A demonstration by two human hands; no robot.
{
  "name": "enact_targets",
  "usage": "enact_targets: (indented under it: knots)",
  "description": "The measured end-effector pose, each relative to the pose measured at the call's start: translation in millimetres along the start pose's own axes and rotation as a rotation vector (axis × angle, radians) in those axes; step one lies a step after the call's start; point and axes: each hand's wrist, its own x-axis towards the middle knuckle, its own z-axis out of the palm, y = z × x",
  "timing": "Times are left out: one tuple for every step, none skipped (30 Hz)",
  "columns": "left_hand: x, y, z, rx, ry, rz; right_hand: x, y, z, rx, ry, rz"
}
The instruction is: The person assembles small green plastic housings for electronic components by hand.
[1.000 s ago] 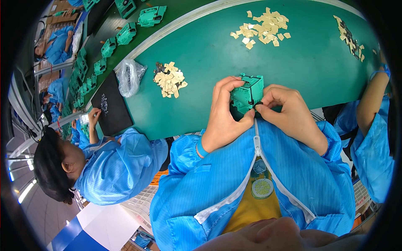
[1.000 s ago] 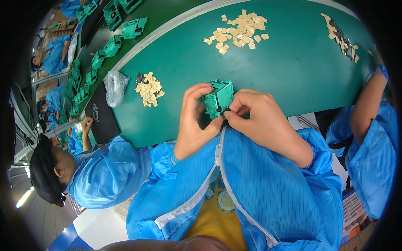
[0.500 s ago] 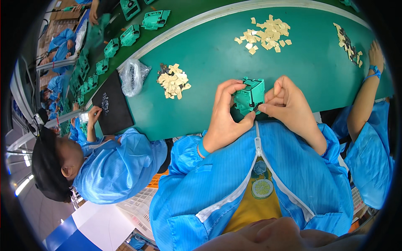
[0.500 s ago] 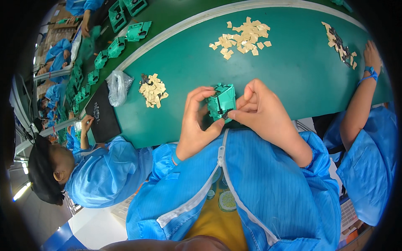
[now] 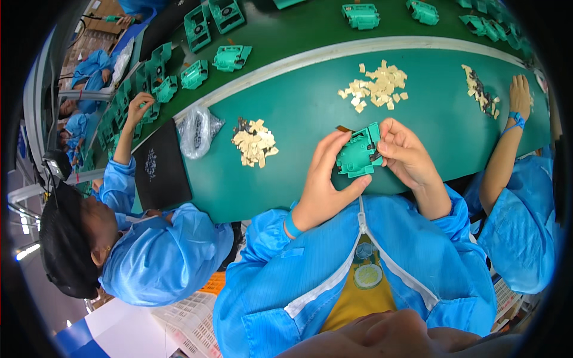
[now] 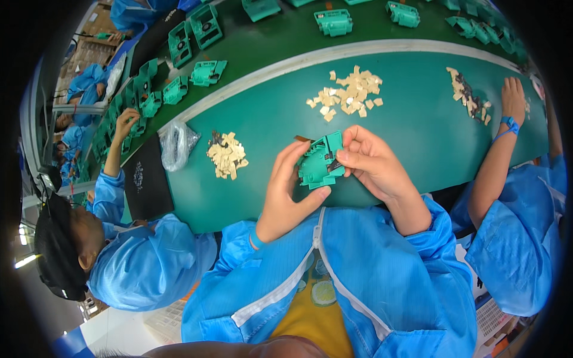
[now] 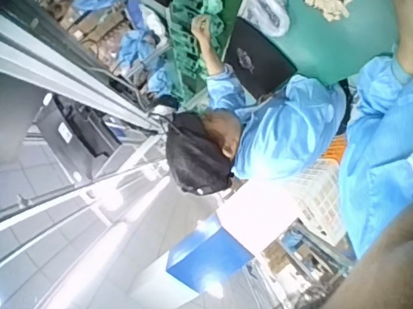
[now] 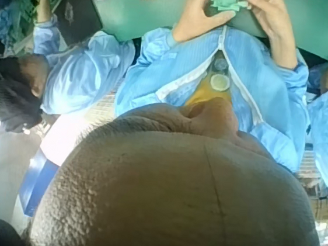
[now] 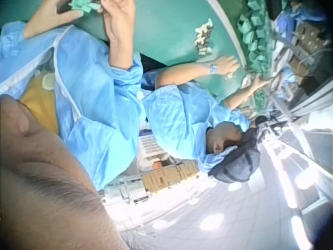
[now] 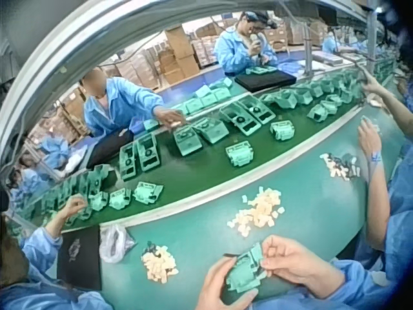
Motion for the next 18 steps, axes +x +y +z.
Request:
enact_targets:
  knots:
    - [1.8,-0.8,0.5,0.1,0.035,0.064,2.4,-0.6,-4.4,0.118,0.004,0.025]
    - [2.5,0.0,0.0,0.203,0.076,0.124,5.0,-0.7,-4.3,0.102,0.001,0.016]
    - [5.5,4.7,-0.8,0.319,0.126,0.17,6.4,-1.2,-3.2,0.132,0.024,0.021]
    - [7.9,3.9,0.0,0.312,0.13,0.188,7.0,-3.5,-1.0,0.161,0.048,0.025]
    - [9.4,1.2,0.9,0.407,0.169,0.254,7.7,-5.4,4.1,0.145,0.044,0.015]
    - [10.3,-1.5,1.1,0.5,0.211,0.32,8.0,-6.7,10.5,0.008,0.065,-0.042]
    - [9.2,-3.6,0.4,0.493,0.219,0.339,7.5,-8.5,15.6,-0.13,0.087,-0.1]
    - [9.3,-6.1,1.1,0.531,0.223,0.362,6.9,-9.8,15.3,-0.152,0.086,-0.119]
    - [10.9,-7.2,1.4,0.569,0.227,0.389,7.7,-10.5,12.9,-0.261,0.086,-0.102]
    - [11.8,-8.0,0.4,0.558,0.235,0.421,9.0,-14.9,12.2,-0.37,0.088,-0.085]
    - [12.2,-10.3,-1.5,0.535,0.218,0.424,9.5,-24.6,13.5,-0.424,0.092,-0.027]
    - [12.3,-10.2,-3.1,0.51,0.203,0.426,11.3,-34.8,10.3,-0.449,0.098,-0.047]
    - [13.7,-8.0,-5.1,0.483,0.226,0.445,14.3,-47.3,2.8,-0.446,0.12,-0.065]
    - [13.1,-6.8,-7.8,0.472,0.234,0.469,17.0,-60.2,-5.2,-0.439,0.14,-0.078]
    - [11.0,-7.5,-10.3,0.469,0.265,0.411,25.0,-75.1,-16.6,-0.452,0.201,-0.185]
    - [9.5,-9.0,-11.3,0.467,0.297,0.352,34.2,-92.1,-25.3,-0.413,0.265,-0.297]
    - [9.3,-13.0,-11.0,0.45,0.323,0.309,44.7,-110.8,-40.7,-0.426,0.348,-0.342]
    - [8.7,-14.3,-11.6,0.445,0.333,0.325,57.0,-126.3,-55.0,-0.473,0.48,-0.397]
